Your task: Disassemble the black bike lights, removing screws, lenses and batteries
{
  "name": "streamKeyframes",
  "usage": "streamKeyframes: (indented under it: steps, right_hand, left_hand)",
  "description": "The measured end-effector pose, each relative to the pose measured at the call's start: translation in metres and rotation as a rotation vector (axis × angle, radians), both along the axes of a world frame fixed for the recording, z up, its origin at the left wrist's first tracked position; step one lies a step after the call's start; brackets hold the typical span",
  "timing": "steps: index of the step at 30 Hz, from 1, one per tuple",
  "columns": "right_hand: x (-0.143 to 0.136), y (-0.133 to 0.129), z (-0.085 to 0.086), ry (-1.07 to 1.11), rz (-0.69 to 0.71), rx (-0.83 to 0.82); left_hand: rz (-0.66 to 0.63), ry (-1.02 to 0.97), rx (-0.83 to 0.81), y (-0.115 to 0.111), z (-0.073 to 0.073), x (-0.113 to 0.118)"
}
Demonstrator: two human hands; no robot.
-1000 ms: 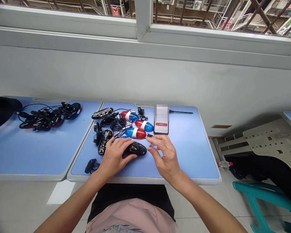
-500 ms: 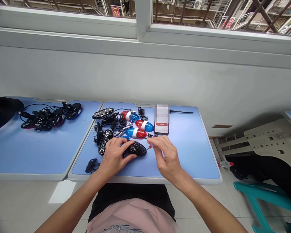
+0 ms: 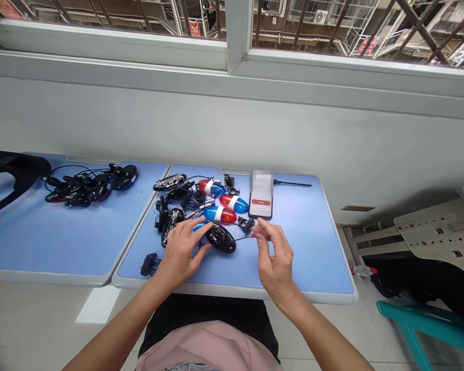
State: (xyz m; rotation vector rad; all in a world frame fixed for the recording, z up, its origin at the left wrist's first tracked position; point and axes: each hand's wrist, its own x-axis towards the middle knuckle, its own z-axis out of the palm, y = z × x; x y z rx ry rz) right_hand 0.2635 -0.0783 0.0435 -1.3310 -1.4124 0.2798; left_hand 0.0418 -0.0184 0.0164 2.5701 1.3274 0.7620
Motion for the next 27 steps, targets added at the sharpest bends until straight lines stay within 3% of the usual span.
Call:
streamKeyframes:
  steps: [3, 7, 12, 15, 18, 24, 27]
  right_hand:
    - [-0.001, -0.005, -0.01, -0.029, -0.043, -0.025]
    - [-0.006, -0.009, -0.019, -0.032, -0.001, -0.04]
    - [-0.018, -0.014, -0.028, -0.024, 0.125, -0.025]
    - [-0.021, -0.017, -0.028, -0.017, 0.202, -0.018]
    - [-0.012, -0.017, -0.018, -0.017, 0.228, -0.052]
    - [0.009, 0.007, 0.007, 0.118, -0.119, -0.003]
    - [0.007, 0.022, 0.004, 0.074, -0.126, 0.029]
  left_hand:
    - [0.139, -0.107, -0.009, -0.019, -0.005, 0.001]
    - [0.21, -0.125, -0.18, -0.041, -0.011, 0.008]
    - [0.285, -0.053, -0.266, -0.036, -0.006, 0.021]
    - [0.245, -0.021, -0.236, -0.024, 0.001, 0.025]
    - [0.126, 0.04, -0.193, -0.014, 0.005, 0.025]
    - [-0.038, 0.05, -0.185, -0.01, 0.007, 0.026]
    - [-0.049, 0.047, -0.217, -0.013, 0.007, 0.031]
